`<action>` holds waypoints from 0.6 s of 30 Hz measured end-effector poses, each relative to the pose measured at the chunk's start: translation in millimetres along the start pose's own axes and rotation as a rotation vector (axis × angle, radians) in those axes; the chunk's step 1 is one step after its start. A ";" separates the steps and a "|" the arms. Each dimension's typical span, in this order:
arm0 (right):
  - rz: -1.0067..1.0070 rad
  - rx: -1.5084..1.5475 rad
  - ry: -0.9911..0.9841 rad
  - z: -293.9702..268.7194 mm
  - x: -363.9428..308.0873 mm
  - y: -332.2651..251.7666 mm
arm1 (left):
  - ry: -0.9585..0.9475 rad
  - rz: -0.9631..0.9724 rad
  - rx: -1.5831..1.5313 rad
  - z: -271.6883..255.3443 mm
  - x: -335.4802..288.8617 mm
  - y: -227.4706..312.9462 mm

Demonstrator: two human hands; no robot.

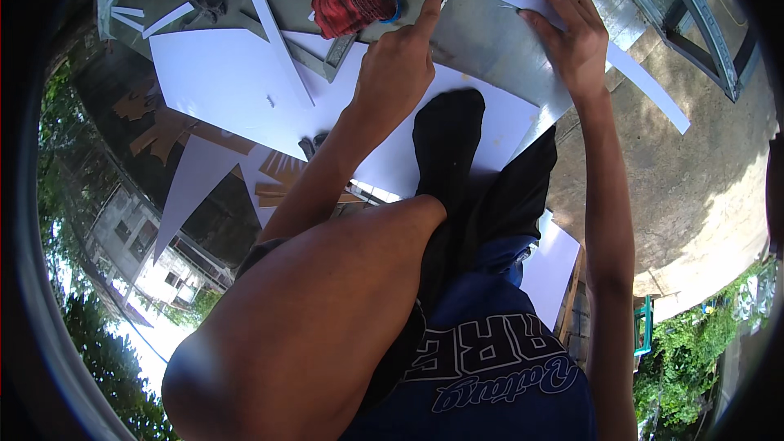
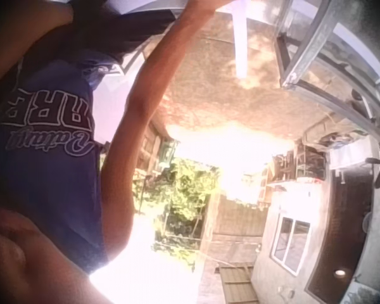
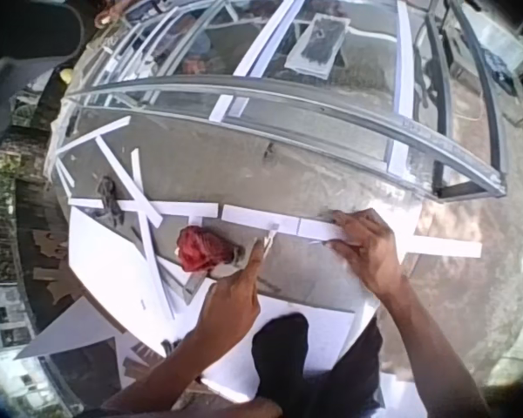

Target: Cut white plastic strips into smaller pieces using a utility knife.

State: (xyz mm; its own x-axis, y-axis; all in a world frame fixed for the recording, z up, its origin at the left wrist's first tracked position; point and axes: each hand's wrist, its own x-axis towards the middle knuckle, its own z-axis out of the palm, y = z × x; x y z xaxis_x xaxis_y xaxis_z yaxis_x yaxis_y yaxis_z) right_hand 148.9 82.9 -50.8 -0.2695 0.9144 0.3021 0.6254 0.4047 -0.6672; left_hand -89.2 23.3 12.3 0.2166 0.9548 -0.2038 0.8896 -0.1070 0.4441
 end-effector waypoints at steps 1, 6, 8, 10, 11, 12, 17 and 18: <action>0.013 0.006 -0.005 5.4 3.7 -2.8 | -0.006 -0.005 -0.007 -0.5 0.8 0.3; 0.166 0.164 -0.091 12.5 19.2 -31.2 | -0.002 -0.039 -0.029 -4.8 0.5 3.5; 0.180 0.176 -0.096 14.2 16.9 -29.2 | 0.005 -0.063 -0.064 -4.9 0.1 2.6; 0.197 0.183 -0.098 16.0 13.8 -24.2 | -0.004 -0.011 -0.003 -4.1 1.4 1.6; 0.114 0.116 -0.055 18.6 14.1 -21.0 | -0.004 -0.011 -0.003 -4.3 1.6 1.8; 0.031 0.048 -0.012 19.7 14.0 -17.6 | -0.006 -0.012 -0.005 -4.3 1.9 2.2; -0.056 0.010 0.004 18.3 11.0 -6.3 | -0.004 -0.017 -0.004 -4.8 1.5 2.8; -0.058 0.031 -0.002 18.1 10.2 -5.6 | -0.006 -0.014 -0.001 -5.9 1.8 3.8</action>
State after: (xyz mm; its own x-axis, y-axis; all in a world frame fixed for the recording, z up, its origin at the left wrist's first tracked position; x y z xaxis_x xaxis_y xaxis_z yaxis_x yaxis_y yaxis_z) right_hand 129.4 90.2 -56.4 -0.3058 0.8896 0.3392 0.5856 0.4567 -0.6697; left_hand -87.8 26.3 18.7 0.2063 0.9546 -0.2148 0.8923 -0.0934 0.4417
